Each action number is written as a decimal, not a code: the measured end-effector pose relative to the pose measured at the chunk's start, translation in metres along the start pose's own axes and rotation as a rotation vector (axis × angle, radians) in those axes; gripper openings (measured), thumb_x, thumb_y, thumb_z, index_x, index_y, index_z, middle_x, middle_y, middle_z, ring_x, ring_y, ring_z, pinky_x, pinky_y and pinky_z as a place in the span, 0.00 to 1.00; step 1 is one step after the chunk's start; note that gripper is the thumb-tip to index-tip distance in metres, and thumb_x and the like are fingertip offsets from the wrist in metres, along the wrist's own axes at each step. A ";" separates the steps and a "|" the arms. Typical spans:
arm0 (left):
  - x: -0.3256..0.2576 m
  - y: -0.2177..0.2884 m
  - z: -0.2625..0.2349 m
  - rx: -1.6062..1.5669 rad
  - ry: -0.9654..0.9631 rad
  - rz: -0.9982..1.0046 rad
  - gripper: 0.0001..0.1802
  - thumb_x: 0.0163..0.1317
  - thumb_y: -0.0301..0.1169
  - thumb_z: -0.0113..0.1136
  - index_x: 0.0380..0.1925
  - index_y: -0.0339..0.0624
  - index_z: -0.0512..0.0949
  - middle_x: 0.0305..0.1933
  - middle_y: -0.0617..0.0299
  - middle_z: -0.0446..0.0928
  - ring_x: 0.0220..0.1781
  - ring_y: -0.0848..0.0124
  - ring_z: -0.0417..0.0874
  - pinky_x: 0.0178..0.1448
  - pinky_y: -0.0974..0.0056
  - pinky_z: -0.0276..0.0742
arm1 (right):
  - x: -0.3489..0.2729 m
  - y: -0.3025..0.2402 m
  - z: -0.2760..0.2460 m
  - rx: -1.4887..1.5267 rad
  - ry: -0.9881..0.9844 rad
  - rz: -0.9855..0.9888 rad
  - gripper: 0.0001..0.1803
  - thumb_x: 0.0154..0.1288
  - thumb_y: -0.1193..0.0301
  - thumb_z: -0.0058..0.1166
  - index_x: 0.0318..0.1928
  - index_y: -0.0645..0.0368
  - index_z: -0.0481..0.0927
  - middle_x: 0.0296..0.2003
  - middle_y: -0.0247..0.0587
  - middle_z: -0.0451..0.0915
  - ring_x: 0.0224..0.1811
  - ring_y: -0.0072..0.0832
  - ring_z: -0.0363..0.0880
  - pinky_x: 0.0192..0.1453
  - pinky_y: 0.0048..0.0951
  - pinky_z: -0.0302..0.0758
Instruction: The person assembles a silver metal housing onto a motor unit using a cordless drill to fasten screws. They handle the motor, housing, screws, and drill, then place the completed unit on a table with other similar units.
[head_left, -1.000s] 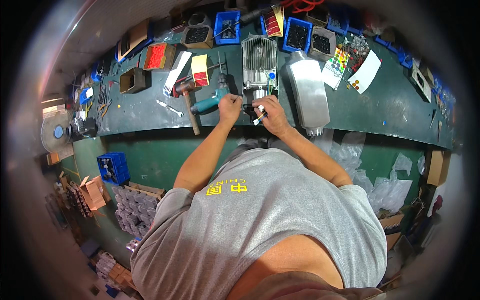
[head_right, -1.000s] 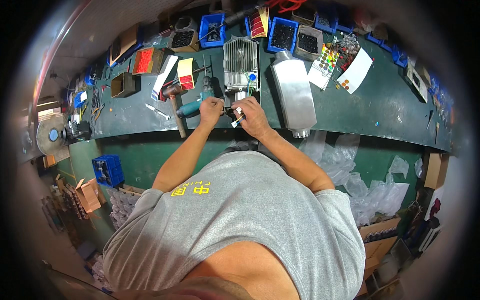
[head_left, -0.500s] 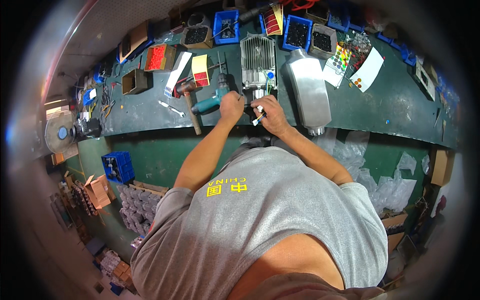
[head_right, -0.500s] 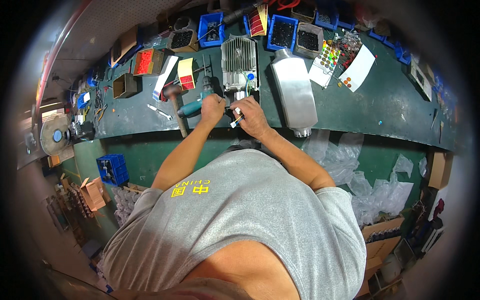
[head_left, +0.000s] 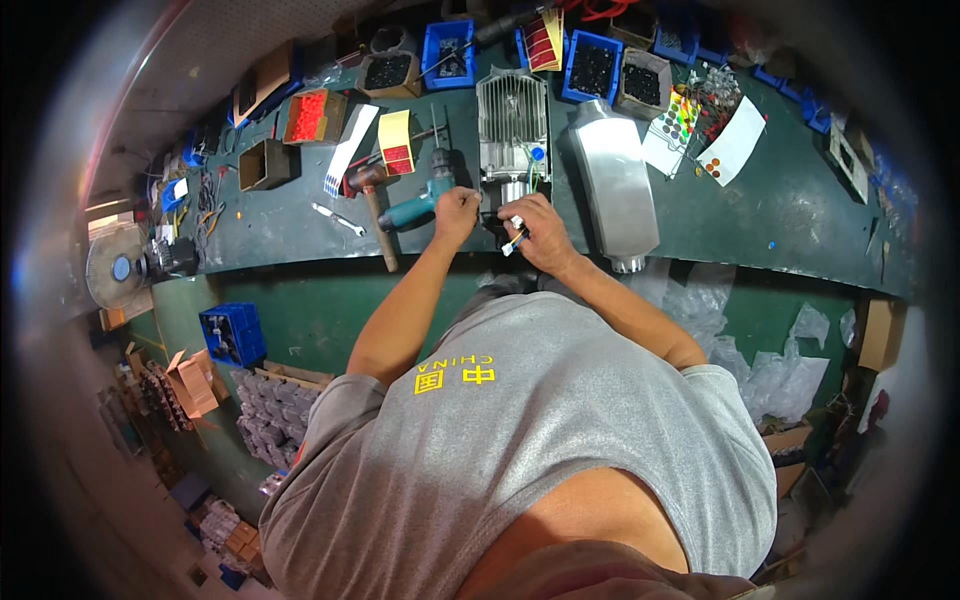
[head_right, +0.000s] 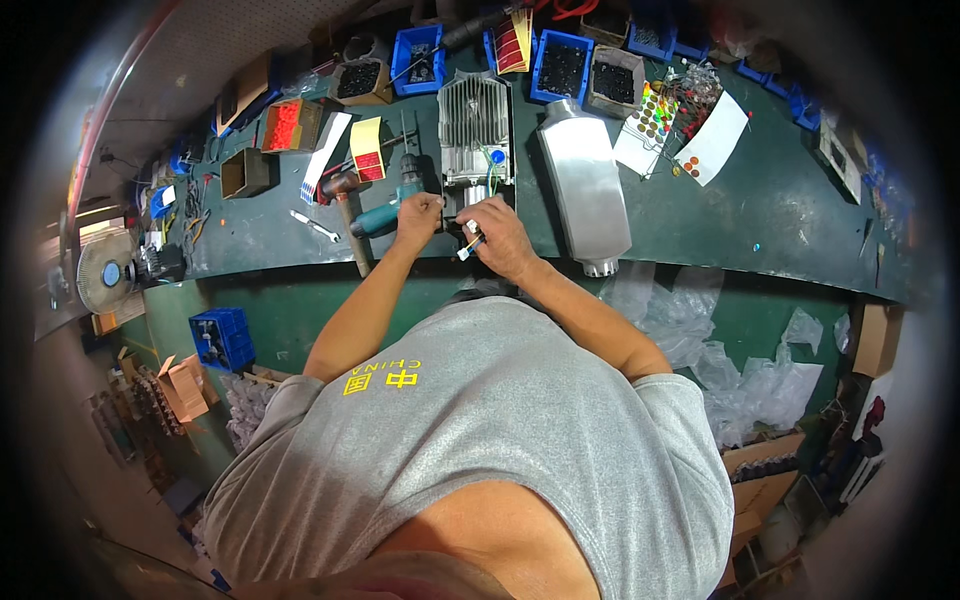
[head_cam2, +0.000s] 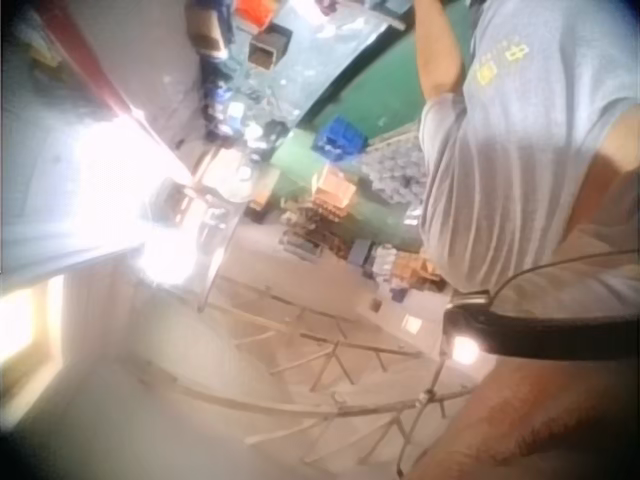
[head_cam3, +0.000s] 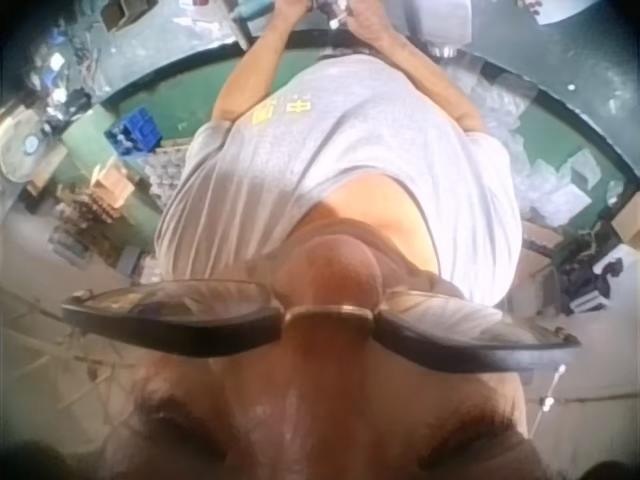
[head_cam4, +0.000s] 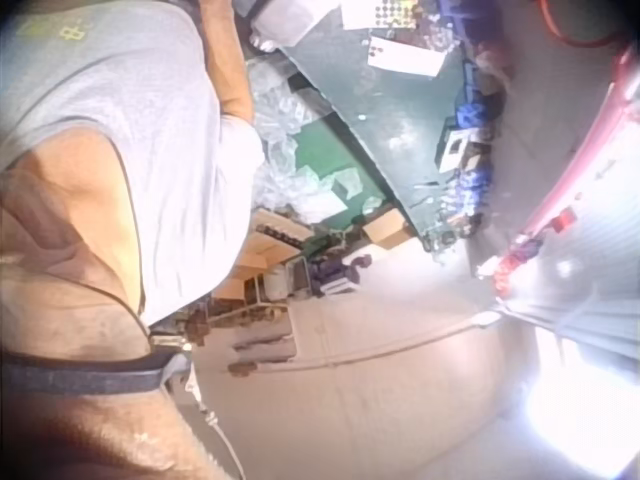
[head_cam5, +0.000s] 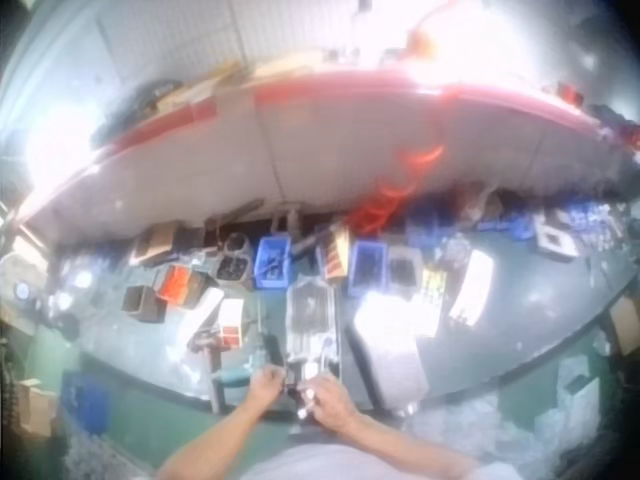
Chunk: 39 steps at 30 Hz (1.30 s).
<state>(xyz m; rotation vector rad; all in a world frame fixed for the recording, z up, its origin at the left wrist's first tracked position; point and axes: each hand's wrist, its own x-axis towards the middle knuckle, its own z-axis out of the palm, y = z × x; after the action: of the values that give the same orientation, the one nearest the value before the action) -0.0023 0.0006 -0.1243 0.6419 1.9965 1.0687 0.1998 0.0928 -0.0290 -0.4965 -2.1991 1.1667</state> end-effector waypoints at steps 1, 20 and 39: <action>0.002 -0.008 -0.001 0.013 0.017 0.021 0.07 0.68 0.29 0.62 0.37 0.35 0.80 0.25 0.66 0.75 0.24 0.80 0.73 0.26 0.71 0.70 | 0.000 -0.002 0.001 0.007 -0.010 0.001 0.10 0.60 0.78 0.61 0.43 0.59 0.82 0.43 0.42 0.83 0.50 0.43 0.77 0.56 0.39 0.75; -0.020 0.007 -0.013 -0.228 0.009 0.119 0.32 0.65 0.37 0.67 0.63 0.31 0.68 0.47 0.46 0.83 0.46 0.66 0.84 0.51 0.63 0.79 | -0.016 0.001 -0.029 0.210 0.170 0.541 0.19 0.64 0.74 0.62 0.56 0.61 0.79 0.47 0.39 0.83 0.47 0.24 0.80 0.48 0.26 0.75; -0.060 0.085 -0.050 -0.435 -0.657 -0.166 0.16 0.74 0.40 0.55 0.49 0.39 0.78 0.45 0.60 0.81 0.40 0.72 0.82 0.48 0.63 0.82 | 0.052 -0.046 0.006 -0.145 -0.063 0.395 0.16 0.65 0.71 0.61 0.50 0.66 0.81 0.40 0.49 0.84 0.41 0.27 0.83 0.42 0.26 0.77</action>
<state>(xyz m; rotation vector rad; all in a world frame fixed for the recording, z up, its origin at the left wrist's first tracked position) -0.0020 -0.0216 -0.0111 0.4946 1.1832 0.9837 0.1543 0.0935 0.0238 -1.0032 -2.3161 1.2350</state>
